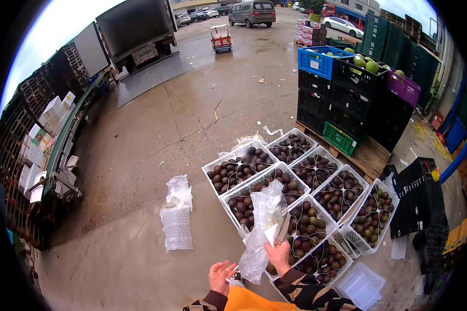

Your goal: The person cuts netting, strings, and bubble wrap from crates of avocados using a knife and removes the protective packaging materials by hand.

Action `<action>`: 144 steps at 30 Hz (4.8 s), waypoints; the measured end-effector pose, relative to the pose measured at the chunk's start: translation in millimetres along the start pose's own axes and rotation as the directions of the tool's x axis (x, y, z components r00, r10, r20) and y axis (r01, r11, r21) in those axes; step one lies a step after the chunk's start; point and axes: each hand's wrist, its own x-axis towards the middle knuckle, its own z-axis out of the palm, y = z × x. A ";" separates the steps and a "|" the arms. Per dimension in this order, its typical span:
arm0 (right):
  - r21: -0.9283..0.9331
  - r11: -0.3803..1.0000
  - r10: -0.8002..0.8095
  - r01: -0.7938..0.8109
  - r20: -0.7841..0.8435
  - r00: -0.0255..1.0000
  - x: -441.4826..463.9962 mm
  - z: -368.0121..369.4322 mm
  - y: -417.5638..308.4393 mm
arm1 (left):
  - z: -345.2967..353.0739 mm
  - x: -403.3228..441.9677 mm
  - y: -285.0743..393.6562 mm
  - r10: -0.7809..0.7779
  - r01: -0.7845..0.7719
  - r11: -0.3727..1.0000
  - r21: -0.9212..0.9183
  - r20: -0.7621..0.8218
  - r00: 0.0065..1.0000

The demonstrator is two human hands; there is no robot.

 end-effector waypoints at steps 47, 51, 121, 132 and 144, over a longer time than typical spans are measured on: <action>-0.058 0.994 0.084 -0.089 -0.089 0.993 -62.0 33.7 -153.4 | 88.5 22.0 121.9 -0.298 -0.505 0.639 0.580 0.792 0.533; 0.274 0.857 0.261 -0.436 0.498 0.827 -61.0 128.5 -153.0 | 41.7 59.0 160.6 -0.272 -0.414 0.575 0.706 0.642 0.717; 0.962 0.048 0.981 0.268 0.005 -0.194 -77.4 112.4 200.1 | 257.7 214.6 -290.8 -0.916 -0.987 -0.135 0.090 0.368 0.159; 0.978 0.160 0.945 0.132 -0.114 -0.305 -224.0 -31.9 173.0 | 256.0 14.4 -301.9 -0.957 -0.983 0.006 0.185 0.288 0.048; 0.999 -0.004 0.994 -0.051 -0.001 -0.108 -285.1 -109.9 305.5 | 202.0 -18.1 -431.1 -0.899 -0.994 0.101 -0.048 0.424 -0.112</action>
